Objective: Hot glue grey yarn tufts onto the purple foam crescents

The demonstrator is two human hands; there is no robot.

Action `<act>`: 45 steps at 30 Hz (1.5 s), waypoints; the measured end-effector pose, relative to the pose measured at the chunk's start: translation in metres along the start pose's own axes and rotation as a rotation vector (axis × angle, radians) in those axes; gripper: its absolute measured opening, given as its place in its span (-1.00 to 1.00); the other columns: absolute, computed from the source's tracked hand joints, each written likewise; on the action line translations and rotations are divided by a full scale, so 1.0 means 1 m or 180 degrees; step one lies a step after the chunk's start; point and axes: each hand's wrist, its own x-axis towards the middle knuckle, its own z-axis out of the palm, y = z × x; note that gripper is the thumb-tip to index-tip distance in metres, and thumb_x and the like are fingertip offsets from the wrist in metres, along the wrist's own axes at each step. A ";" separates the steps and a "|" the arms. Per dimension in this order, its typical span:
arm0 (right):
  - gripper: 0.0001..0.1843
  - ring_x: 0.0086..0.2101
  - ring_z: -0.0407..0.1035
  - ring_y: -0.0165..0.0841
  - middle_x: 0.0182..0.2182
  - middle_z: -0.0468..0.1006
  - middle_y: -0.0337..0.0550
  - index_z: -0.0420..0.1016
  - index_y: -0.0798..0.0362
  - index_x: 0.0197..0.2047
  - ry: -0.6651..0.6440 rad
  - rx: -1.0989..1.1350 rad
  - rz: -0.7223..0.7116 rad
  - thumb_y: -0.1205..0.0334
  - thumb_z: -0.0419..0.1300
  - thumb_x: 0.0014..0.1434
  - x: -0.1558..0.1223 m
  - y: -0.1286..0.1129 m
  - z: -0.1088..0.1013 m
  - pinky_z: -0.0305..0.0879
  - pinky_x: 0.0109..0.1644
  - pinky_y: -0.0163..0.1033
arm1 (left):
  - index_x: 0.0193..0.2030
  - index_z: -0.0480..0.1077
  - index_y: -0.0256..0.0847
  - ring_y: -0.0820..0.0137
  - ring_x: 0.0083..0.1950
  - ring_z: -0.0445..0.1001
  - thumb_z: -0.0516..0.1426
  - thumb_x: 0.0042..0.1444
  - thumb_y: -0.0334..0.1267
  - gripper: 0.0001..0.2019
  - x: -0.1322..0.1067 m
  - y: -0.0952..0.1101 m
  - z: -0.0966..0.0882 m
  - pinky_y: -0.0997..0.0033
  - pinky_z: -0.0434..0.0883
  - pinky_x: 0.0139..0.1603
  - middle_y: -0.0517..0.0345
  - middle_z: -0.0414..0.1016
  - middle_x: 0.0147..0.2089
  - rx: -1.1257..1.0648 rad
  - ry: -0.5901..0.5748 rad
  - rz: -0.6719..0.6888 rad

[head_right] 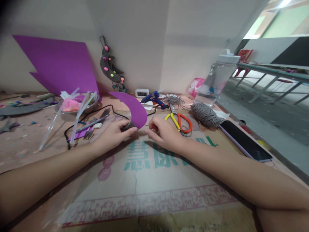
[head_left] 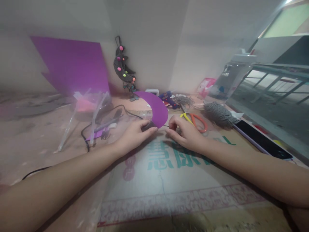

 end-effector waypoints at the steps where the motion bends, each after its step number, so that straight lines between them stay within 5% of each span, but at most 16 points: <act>1: -0.83 -0.48 0.22 -0.42 -0.47 0.37 -0.22 0.26 0.07 -0.33 0.0000 0.0062 0.0054 0.16 0.10 0.22 0.001 0.000 0.000 0.11 -0.41 -0.32 | -0.44 0.31 -0.26 0.48 -0.42 0.24 0.04 0.18 -0.03 -0.67 0.000 0.000 0.000 0.49 0.16 -0.42 0.28 0.26 -0.48 -0.0057 -0.0066 -0.0005; 9: -0.83 -0.44 0.29 -0.37 -0.47 0.44 -0.17 0.38 0.10 -0.29 0.0153 -0.0011 -0.0164 0.21 0.04 0.26 0.000 0.002 -0.001 0.17 -0.37 -0.28 | -0.25 0.46 -0.23 0.38 -0.26 0.43 0.04 0.19 -0.12 -0.75 -0.002 0.000 0.003 0.44 0.31 -0.24 0.20 0.51 -0.30 -0.0253 -0.0552 0.0210; 14: -0.85 -0.34 0.35 -0.28 -0.46 0.47 -0.14 0.40 0.07 -0.31 0.0099 -0.0020 -0.0354 0.23 0.06 0.24 -0.002 0.004 0.000 0.23 -0.26 -0.22 | -0.11 0.42 -0.21 0.34 -0.13 0.45 0.06 0.19 -0.17 -0.77 -0.002 0.002 0.003 0.40 0.34 -0.11 0.14 0.52 -0.14 -0.0456 -0.0219 0.0242; 20: -0.81 -0.41 0.32 -0.33 -0.42 0.50 -0.11 0.42 0.10 -0.28 0.0052 -0.0180 -0.0404 0.25 0.02 0.25 0.000 0.005 0.000 0.19 -0.33 -0.25 | -0.22 0.42 -0.22 0.38 -0.23 0.43 0.05 0.20 -0.13 -0.77 -0.003 0.004 0.002 0.44 0.33 -0.20 0.17 0.49 -0.27 -0.0312 -0.0172 0.0279; 30: -0.88 -0.43 0.31 -0.34 -0.44 0.49 -0.12 0.40 0.11 -0.29 0.0005 -0.0306 -0.0230 0.35 0.04 0.19 0.001 0.007 0.005 0.15 -0.36 -0.29 | -0.18 0.39 -0.24 0.36 -0.19 0.40 0.01 0.21 -0.13 -0.76 -0.003 0.004 0.002 0.42 0.32 -0.14 0.14 0.47 -0.20 -0.0217 0.0059 0.0252; 37: -0.73 -0.44 0.31 -0.36 -0.48 0.48 -0.13 0.46 0.12 -0.31 -0.0241 -0.0292 -0.0255 0.27 -0.02 0.29 0.002 0.008 0.002 0.14 -0.34 -0.29 | -0.23 0.38 -0.26 0.38 -0.21 0.38 0.00 0.23 -0.14 -0.76 -0.003 0.005 0.001 0.43 0.30 -0.15 0.15 0.45 -0.22 -0.0131 0.0096 0.0293; 45: -0.69 -0.16 0.40 -0.29 -0.20 0.57 -0.05 0.49 0.06 -0.03 -0.0671 0.0103 -0.0747 0.11 0.19 0.19 0.002 0.005 0.003 0.28 -0.08 -0.18 | -0.16 0.39 -0.26 0.34 -0.18 0.40 -0.01 0.23 -0.16 -0.76 -0.002 0.004 0.002 0.37 0.31 -0.13 0.11 0.47 -0.20 -0.0071 0.0024 0.0380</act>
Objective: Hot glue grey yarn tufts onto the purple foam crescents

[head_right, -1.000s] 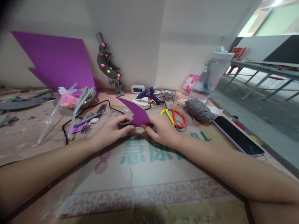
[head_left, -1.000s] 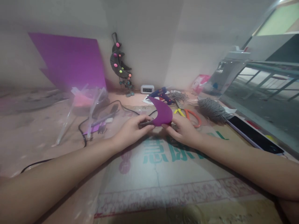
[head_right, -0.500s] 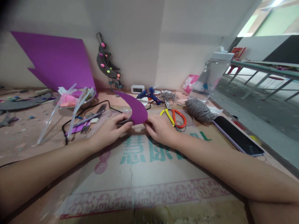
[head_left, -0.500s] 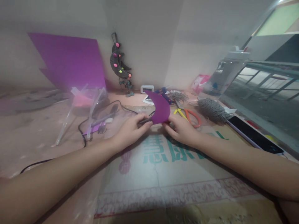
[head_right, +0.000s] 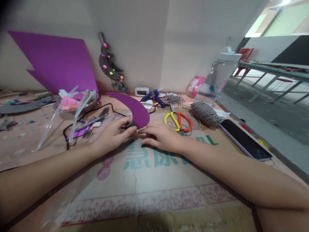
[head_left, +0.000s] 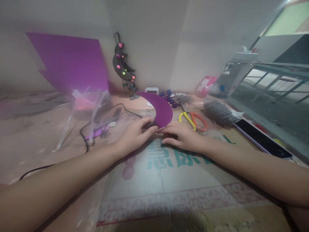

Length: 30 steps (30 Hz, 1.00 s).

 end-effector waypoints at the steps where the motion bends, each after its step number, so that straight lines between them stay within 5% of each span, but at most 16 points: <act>1: -0.66 -0.16 0.40 -0.28 -0.19 0.57 -0.05 0.49 0.05 -0.02 -0.0089 0.0035 -0.0039 0.09 0.21 0.17 0.000 -0.001 -0.001 0.29 -0.08 -0.17 | -0.17 0.39 -0.25 0.35 -0.18 0.40 -0.01 0.23 -0.16 -0.76 0.000 0.000 0.000 0.38 0.31 -0.13 0.11 0.46 -0.21 0.0016 0.0007 -0.0001; 7: -0.65 -0.13 0.36 -0.25 -0.19 0.53 -0.03 0.52 0.07 -0.06 -0.0406 0.0000 -0.0086 0.05 0.23 0.15 0.001 -0.002 -0.002 0.27 -0.03 -0.13 | -0.25 0.37 -0.25 0.36 -0.24 0.39 -0.01 0.22 -0.15 -0.77 -0.001 0.001 0.000 0.39 0.30 -0.19 0.14 0.45 -0.27 0.0100 -0.0003 -0.0056; 13: -0.87 -0.25 0.36 -0.36 -0.33 0.52 -0.12 0.53 0.10 -0.23 -0.0186 0.0188 -0.0126 0.28 0.16 0.22 0.000 -0.005 0.002 0.27 -0.13 -0.24 | -0.26 0.35 -0.25 0.37 -0.24 0.38 0.00 0.22 -0.15 -0.78 0.000 -0.001 0.000 0.40 0.28 -0.21 0.14 0.43 -0.28 0.0187 -0.0013 -0.0068; 20: -0.82 -0.32 0.34 -0.37 -0.40 0.49 -0.13 0.49 0.10 -0.29 -0.0092 -0.0010 -0.0346 0.27 0.08 0.27 -0.001 -0.006 0.003 0.27 -0.21 -0.26 | -0.28 0.33 -0.25 0.40 -0.26 0.35 0.00 0.22 -0.16 -0.79 0.000 -0.002 0.000 0.43 0.26 -0.23 0.17 0.40 -0.29 0.0197 -0.0030 -0.0028; 27: -0.84 -0.11 0.36 -0.26 -0.04 0.46 0.13 0.48 0.15 -0.23 0.0389 -0.0673 -0.1156 0.31 0.09 0.24 -0.005 -0.017 -0.003 0.33 -0.09 -0.16 | -0.38 0.31 -0.25 0.43 -0.36 0.29 0.01 0.22 -0.15 -0.76 0.001 -0.002 0.001 0.44 0.21 -0.34 0.22 0.33 -0.41 0.0267 0.0027 -0.0087; 30: -0.85 -0.10 0.38 -0.30 -0.11 0.53 0.06 0.45 0.15 -0.22 0.0268 -0.0510 -0.1456 0.37 0.05 0.25 -0.004 -0.022 -0.003 0.31 -0.01 -0.16 | -0.39 0.30 -0.25 0.45 -0.37 0.28 0.01 0.21 -0.15 -0.76 0.002 -0.004 0.001 0.46 0.21 -0.35 0.24 0.31 -0.43 0.0209 0.0063 -0.0101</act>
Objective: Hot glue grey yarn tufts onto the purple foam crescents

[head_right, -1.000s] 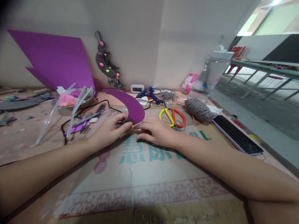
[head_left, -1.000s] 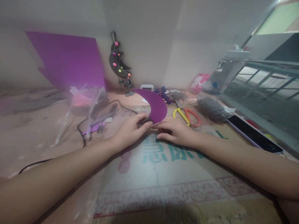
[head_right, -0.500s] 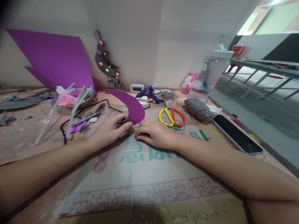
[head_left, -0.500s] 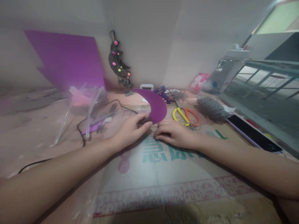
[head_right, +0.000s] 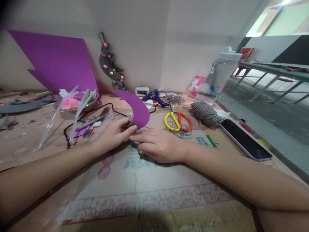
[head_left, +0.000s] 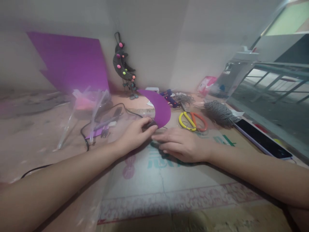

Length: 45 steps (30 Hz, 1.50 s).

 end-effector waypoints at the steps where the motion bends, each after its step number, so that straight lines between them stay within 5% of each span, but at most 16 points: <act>1: -0.84 -0.15 0.39 -0.32 -0.19 0.56 0.02 0.45 0.15 -0.21 -0.0061 0.0046 0.0050 0.37 0.03 0.26 0.000 -0.001 0.000 0.32 -0.03 -0.18 | -0.39 0.30 -0.25 0.44 -0.37 0.28 0.01 0.21 -0.15 -0.76 0.000 0.000 0.000 0.46 0.22 -0.35 0.24 0.31 -0.42 -0.0026 0.0017 -0.0016; 5: -0.77 -0.40 0.35 -0.35 -0.48 0.49 -0.11 0.48 0.14 -0.23 -0.0139 -0.0084 0.0674 0.29 0.00 0.29 -0.004 0.002 0.000 0.26 -0.29 -0.25 | -0.35 0.33 -0.25 0.42 -0.33 0.31 0.00 0.22 -0.13 -0.76 0.001 0.001 -0.002 0.46 0.25 -0.32 0.22 0.34 -0.40 -0.0192 0.0062 -0.0099; 14: -0.74 -0.45 0.38 -0.43 -0.47 0.54 -0.18 0.48 0.11 -0.30 0.0260 0.0272 0.1923 0.24 0.01 0.30 -0.011 0.021 0.003 0.22 -0.35 -0.35 | -0.36 0.34 -0.24 0.42 -0.31 0.36 0.00 0.22 -0.14 -0.76 0.006 -0.006 -0.007 0.47 0.27 -0.31 0.21 0.39 -0.37 -0.0514 0.0556 -0.0366; 17: -0.74 -0.45 0.36 -0.41 -0.50 0.51 -0.17 0.47 0.10 -0.34 0.0236 0.0157 0.1736 0.26 -0.01 0.29 -0.011 0.022 0.002 0.21 -0.35 -0.33 | -0.36 0.34 -0.23 0.40 -0.30 0.37 0.00 0.22 -0.14 -0.76 0.006 -0.007 -0.007 0.46 0.26 -0.31 0.20 0.39 -0.38 -0.0477 0.0547 -0.0355; 24: -0.70 -0.26 0.35 -0.31 -0.26 0.54 -0.04 0.45 0.09 -0.03 0.0037 -0.0120 0.0477 0.42 0.00 0.23 -0.005 0.012 0.002 0.27 -0.17 -0.20 | -0.39 0.33 -0.23 0.42 -0.33 0.37 0.01 0.21 -0.15 -0.76 0.006 -0.005 -0.007 0.46 0.27 -0.30 0.21 0.43 -0.36 -0.0349 0.0495 -0.0358; 32: -0.77 -0.27 0.39 -0.34 -0.30 0.53 -0.07 0.42 0.10 -0.08 0.0263 -0.0048 0.0955 0.41 0.00 0.25 -0.008 0.016 0.006 0.33 -0.18 -0.21 | -0.35 0.36 -0.24 0.43 -0.34 0.37 0.03 0.21 -0.13 -0.76 0.006 -0.002 -0.007 0.46 0.27 -0.30 0.20 0.45 -0.34 -0.0269 0.0425 -0.0375; 45: -0.71 -0.27 0.30 -0.35 -0.25 0.38 -0.10 0.38 0.04 -0.10 0.0359 -0.0254 0.0980 0.49 -0.01 0.18 -0.009 0.015 0.008 0.31 -0.21 -0.21 | -0.30 0.38 -0.25 0.40 -0.29 0.37 0.00 0.21 -0.16 -0.77 0.004 0.001 -0.007 0.45 0.30 -0.25 0.19 0.44 -0.32 -0.0211 0.0214 -0.0169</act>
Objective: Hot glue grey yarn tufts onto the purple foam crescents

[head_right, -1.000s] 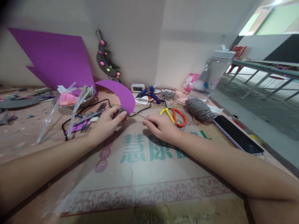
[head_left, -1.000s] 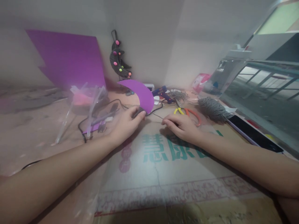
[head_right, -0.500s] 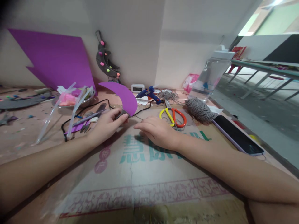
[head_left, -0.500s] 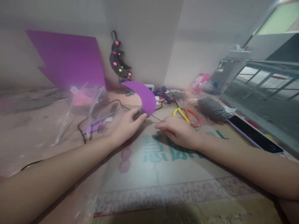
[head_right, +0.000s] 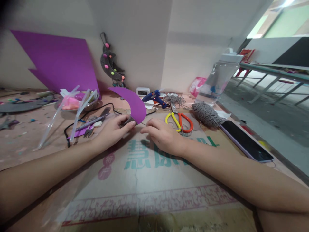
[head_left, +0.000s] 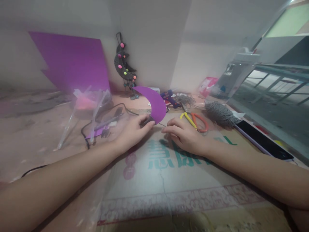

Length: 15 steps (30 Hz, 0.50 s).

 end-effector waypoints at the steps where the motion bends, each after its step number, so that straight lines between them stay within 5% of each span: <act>1: -0.71 -0.27 0.30 -0.35 -0.24 0.37 -0.10 0.38 0.05 -0.10 -0.0014 -0.0006 0.0005 0.50 -0.01 0.17 0.000 0.000 0.000 0.31 -0.21 -0.22 | -0.30 0.38 -0.25 0.39 -0.28 0.37 0.00 0.21 -0.15 -0.76 0.000 0.000 0.000 0.44 0.30 -0.25 0.19 0.44 -0.33 0.0028 -0.0011 -0.0001; 10: -0.70 -0.32 0.22 -0.35 -0.33 0.32 -0.14 0.36 0.06 -0.22 -0.0001 -0.0050 -0.0036 0.58 0.00 0.05 0.000 0.000 0.000 0.25 -0.25 -0.25 | 0.15 0.34 -0.26 0.24 0.11 0.40 0.05 0.20 -0.13 -0.58 -0.002 -0.011 0.006 0.24 0.30 0.15 0.00 0.44 0.14 -0.0184 -0.0053 0.0076; 15: -0.75 -0.36 0.22 -0.37 -0.33 0.30 -0.16 0.36 0.04 -0.22 -0.0025 -0.0003 0.0058 0.52 0.00 0.11 0.000 0.000 -0.001 0.23 -0.30 -0.27 | 0.14 0.36 -0.24 0.23 0.12 0.41 0.04 0.22 -0.14 -0.60 -0.005 -0.013 0.008 0.22 0.30 0.17 -0.02 0.44 0.14 0.0094 -0.0108 0.0336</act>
